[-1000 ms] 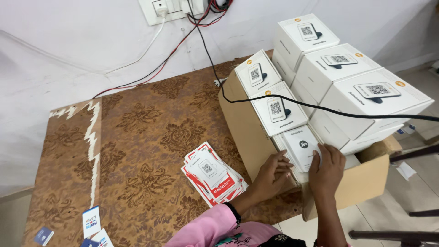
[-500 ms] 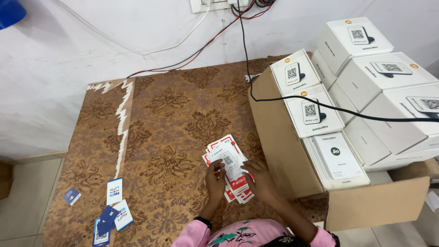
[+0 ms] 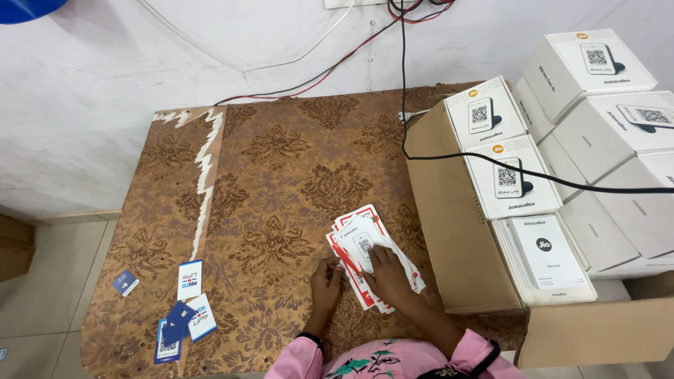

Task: The person sits on the floor and sorts a stack of small cards with QR codes on a patterned mat. They pick up the cards, separate them into smaller piles, and place them back down on the mat.

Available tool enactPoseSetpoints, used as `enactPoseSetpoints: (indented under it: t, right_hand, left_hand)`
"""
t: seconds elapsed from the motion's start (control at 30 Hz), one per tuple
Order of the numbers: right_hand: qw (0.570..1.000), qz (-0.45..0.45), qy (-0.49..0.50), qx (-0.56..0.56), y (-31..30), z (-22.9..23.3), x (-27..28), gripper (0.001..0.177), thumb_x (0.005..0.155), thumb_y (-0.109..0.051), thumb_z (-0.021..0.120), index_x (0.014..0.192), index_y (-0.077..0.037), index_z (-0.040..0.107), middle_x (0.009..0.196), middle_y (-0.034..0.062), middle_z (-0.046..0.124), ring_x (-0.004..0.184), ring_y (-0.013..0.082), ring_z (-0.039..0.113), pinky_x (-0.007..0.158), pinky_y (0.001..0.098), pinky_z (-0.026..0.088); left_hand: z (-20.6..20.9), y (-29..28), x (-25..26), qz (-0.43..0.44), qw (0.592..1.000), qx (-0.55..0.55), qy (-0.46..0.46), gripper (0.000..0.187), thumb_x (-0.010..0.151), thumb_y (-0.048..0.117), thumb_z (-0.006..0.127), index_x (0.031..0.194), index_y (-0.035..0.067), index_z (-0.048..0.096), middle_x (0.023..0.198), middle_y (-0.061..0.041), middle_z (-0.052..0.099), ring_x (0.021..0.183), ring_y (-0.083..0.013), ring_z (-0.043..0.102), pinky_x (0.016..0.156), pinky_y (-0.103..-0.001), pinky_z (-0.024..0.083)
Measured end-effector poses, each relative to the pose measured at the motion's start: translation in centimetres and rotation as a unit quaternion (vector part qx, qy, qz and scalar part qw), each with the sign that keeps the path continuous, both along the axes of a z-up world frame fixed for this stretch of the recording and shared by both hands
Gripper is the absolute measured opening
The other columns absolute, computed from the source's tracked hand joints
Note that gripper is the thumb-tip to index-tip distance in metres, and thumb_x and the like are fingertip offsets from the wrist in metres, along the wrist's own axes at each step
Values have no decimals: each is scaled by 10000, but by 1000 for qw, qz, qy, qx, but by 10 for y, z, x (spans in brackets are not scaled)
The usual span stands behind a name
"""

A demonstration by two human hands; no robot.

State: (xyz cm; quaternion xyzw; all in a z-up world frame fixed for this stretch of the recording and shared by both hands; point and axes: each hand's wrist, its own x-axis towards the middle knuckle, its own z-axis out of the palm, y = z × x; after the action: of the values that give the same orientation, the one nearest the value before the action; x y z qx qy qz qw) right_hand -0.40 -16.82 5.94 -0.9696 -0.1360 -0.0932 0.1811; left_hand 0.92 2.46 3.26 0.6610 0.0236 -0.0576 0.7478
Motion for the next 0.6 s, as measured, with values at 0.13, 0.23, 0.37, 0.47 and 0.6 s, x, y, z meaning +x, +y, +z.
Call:
enactPoseSetpoints:
  t: [0.13, 0.23, 0.37, 0.47, 0.6]
  right_hand:
    - [998, 1, -47, 39, -2, -9, -7, 428, 877, -180, 693, 1182, 120, 667, 1224, 272, 650, 1124, 409, 579, 958, 462, 496]
    - [997, -35, 18, 64, 2, -6, -9, 204, 921, -105, 642, 1040, 40, 721, 1051, 175, 712, 970, 350, 651, 835, 446, 552]
    - [987, -63, -15, 149, 6, 16, -12, 83, 882, -86, 685, 901, -11, 714, 884, 141, 705, 812, 315, 692, 700, 424, 573]
    - [983, -43, 0, 180, 19, 32, -18, 77, 895, -101, 711, 888, -25, 700, 864, 129, 701, 769, 300, 707, 675, 406, 574]
    - [981, 62, 37, 182, 40, 33, -26, 113, 898, -117, 729, 946, -16, 708, 946, 137, 712, 846, 322, 706, 717, 408, 573]
  left_hand:
    - [-5, 2, 0, -13, 999, -30, -13, 195, 1027, 110, 576, 1150, -27, 642, 759, -68, 680, 603, -117, 641, 549, -269, 529]
    - [-14, 4, 1, -26, 997, -62, -29, 217, 1041, 130, 545, 1147, -29, 648, 807, -74, 686, 625, -120, 650, 561, -269, 534]
    - [-25, 5, 4, -43, 992, -108, -40, 249, 1065, 169, 538, 1150, -37, 649, 876, -84, 695, 679, -125, 666, 604, -270, 551]
    - [-23, 7, 3, -46, 992, -113, -30, 286, 1070, 194, 521, 1164, -40, 657, 888, -94, 702, 685, -124, 663, 594, -268, 538]
    - [-16, 9, 3, -13, 993, 7, -119, 267, 1046, 132, 591, 1236, -47, 646, 939, -133, 766, 770, -106, 674, 683, -248, 557]
